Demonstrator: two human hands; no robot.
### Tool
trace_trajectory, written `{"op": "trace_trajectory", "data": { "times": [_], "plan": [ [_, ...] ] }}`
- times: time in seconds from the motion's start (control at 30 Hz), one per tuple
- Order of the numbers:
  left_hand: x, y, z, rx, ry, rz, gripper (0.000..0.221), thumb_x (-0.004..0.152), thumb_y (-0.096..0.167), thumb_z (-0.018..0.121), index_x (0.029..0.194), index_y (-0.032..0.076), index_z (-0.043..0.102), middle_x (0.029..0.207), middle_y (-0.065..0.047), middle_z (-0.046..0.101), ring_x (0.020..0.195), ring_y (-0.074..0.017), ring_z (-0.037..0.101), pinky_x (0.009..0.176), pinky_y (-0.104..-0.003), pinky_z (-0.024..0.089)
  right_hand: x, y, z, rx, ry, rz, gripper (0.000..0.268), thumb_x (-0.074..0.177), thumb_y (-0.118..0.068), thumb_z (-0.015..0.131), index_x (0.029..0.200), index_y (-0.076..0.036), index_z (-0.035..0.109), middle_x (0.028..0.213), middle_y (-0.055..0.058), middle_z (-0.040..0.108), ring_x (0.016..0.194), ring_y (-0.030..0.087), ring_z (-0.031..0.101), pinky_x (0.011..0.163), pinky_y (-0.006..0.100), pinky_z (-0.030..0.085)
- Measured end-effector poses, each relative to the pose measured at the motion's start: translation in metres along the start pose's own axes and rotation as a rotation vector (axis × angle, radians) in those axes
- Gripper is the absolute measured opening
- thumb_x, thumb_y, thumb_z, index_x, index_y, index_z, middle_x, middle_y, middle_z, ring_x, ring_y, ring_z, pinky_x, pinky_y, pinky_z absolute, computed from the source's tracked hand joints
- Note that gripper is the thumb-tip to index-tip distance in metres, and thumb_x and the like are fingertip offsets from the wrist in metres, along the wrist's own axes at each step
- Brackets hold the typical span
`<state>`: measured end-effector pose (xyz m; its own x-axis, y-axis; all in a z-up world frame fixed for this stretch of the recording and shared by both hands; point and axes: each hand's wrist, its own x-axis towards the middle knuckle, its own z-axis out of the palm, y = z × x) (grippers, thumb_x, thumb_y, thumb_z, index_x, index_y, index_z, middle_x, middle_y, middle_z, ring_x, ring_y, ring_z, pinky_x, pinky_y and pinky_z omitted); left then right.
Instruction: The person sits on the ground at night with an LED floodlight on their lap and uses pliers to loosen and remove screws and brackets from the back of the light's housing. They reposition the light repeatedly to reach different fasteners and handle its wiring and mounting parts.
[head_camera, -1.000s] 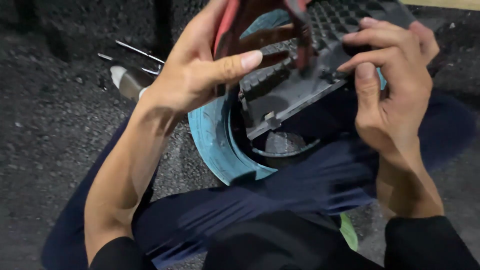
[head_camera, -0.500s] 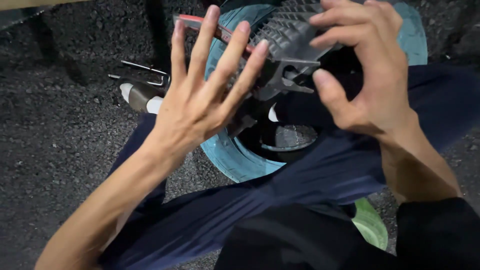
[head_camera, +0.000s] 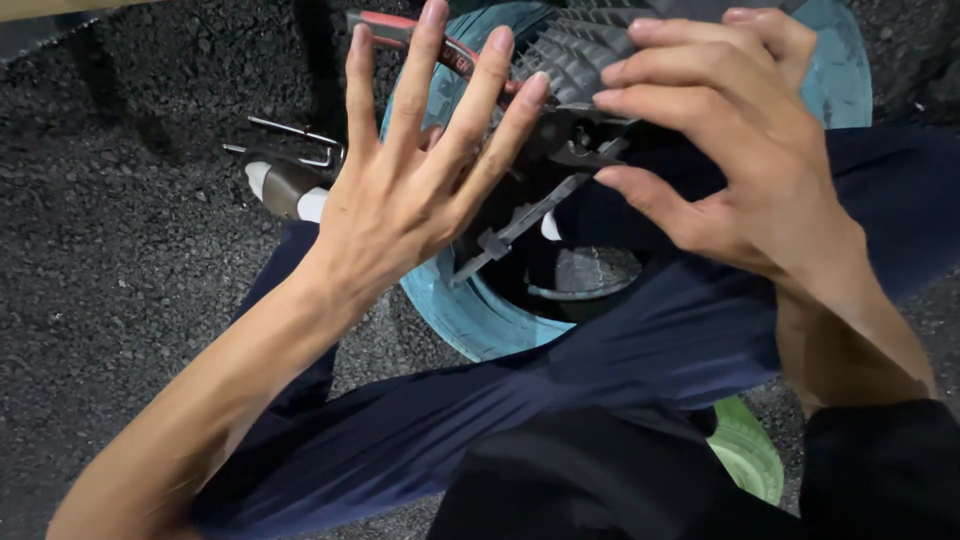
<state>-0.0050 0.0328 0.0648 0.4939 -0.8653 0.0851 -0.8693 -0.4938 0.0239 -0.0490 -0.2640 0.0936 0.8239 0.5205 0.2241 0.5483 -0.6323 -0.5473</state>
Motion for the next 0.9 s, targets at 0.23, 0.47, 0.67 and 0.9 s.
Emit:
{"op": "trace_trajectory", "data": {
  "times": [0.23, 0.47, 0.67, 0.9],
  "plan": [
    [0.0, -0.002, -0.004, -0.094, 0.07, 0.022, 0.052, 0.117, 0.012, 0.055, 0.165, 0.006, 0.039, 0.162, -0.022, 0.038, 0.151, -0.0537, 0.034, 0.115, -0.079, 0.025, 0.01, -0.009, -0.003, 0.044, 0.01, 0.09, 0.039, 0.084, -0.018, 0.091, 0.114, -0.001, 0.073, 0.115, 0.013, 0.071, 0.129, 0.032, 0.062, 0.113, 0.05, 0.033],
    [0.001, 0.001, -0.007, -0.141, 0.029, 0.009, 0.052, 0.116, 0.014, 0.055, 0.165, 0.007, 0.039, 0.16, -0.023, 0.042, 0.15, -0.0539, 0.035, 0.116, -0.079, 0.025, 0.01, -0.011, -0.006, 0.069, 0.025, 0.106, 0.032, 0.087, -0.012, 0.091, 0.111, -0.003, 0.074, 0.113, 0.012, 0.071, 0.127, 0.031, 0.064, 0.115, 0.049, 0.034],
    [0.004, 0.008, -0.015, -0.183, 0.018, -0.037, 0.052, 0.117, 0.016, 0.055, 0.167, 0.011, 0.038, 0.166, -0.026, 0.034, 0.151, -0.0539, 0.034, 0.115, -0.079, 0.023, 0.02, -0.019, -0.009, 0.027, 0.013, 0.105, 0.028, 0.081, -0.008, 0.09, 0.104, -0.001, 0.075, 0.109, 0.014, 0.072, 0.121, 0.031, 0.066, 0.108, 0.047, 0.035],
    [0.005, 0.01, -0.013, -0.161, 0.01, -0.017, 0.05, 0.119, 0.016, 0.055, 0.165, 0.008, 0.038, 0.168, -0.025, 0.033, 0.151, -0.0543, 0.033, 0.115, -0.079, 0.023, 0.032, -0.01, -0.021, 0.106, -0.105, 0.134, 0.021, 0.088, -0.008, 0.087, 0.104, -0.005, 0.074, 0.114, 0.008, 0.074, 0.112, 0.021, 0.068, 0.102, 0.038, 0.041]
  ]
}}
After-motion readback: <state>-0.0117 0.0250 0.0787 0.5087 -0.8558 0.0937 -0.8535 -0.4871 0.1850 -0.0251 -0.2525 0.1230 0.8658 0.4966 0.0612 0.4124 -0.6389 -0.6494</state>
